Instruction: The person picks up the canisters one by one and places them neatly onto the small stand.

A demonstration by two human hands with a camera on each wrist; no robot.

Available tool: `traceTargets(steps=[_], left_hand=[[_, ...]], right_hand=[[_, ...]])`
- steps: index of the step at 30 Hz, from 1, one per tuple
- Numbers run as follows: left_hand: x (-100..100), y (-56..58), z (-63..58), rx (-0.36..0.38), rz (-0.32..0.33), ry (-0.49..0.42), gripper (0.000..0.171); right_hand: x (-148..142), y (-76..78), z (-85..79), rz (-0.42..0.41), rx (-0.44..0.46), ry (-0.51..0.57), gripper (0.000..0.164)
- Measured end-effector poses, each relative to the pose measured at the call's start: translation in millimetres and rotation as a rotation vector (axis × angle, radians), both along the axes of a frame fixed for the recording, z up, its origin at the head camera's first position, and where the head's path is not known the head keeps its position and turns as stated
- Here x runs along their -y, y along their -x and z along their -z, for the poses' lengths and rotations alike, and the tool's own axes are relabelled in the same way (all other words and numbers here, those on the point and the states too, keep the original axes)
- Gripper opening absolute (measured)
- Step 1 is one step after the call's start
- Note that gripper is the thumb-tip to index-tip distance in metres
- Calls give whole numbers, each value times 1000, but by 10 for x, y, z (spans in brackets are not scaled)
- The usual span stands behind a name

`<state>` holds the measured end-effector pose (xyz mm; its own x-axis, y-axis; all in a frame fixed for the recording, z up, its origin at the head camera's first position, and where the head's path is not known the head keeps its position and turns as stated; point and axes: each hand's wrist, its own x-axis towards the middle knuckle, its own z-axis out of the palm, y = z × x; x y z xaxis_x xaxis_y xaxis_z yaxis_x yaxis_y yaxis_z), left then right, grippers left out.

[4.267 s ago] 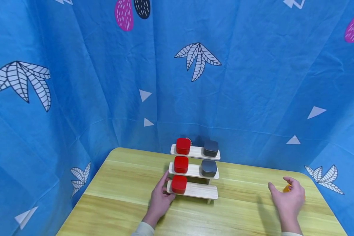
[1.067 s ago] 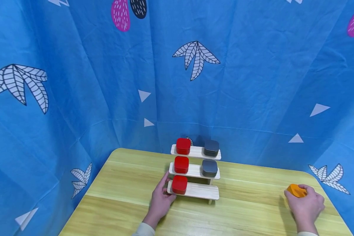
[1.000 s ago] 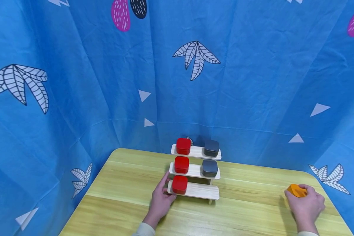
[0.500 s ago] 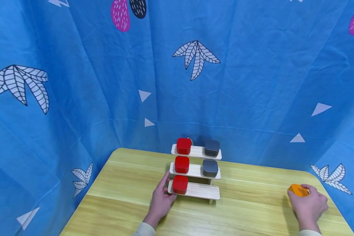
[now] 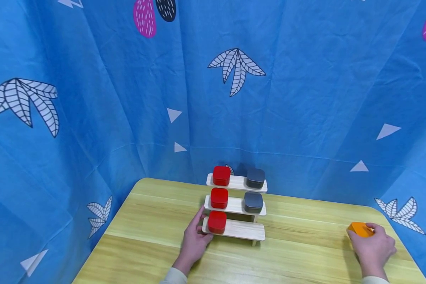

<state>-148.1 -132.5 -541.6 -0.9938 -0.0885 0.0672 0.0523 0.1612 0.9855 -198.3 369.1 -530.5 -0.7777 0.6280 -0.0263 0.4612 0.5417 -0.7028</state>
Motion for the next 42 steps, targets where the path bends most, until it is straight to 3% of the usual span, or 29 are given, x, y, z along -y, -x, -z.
traceTargets(steps=[11,42], left_hand=[[2,-3,-19,8,5,10,98],[1,-18,-30,2,-4,11,98]], right_hand=[[-33,14,51,0,38,42,65],[47,-102,-20,-2,-2,67,70]])
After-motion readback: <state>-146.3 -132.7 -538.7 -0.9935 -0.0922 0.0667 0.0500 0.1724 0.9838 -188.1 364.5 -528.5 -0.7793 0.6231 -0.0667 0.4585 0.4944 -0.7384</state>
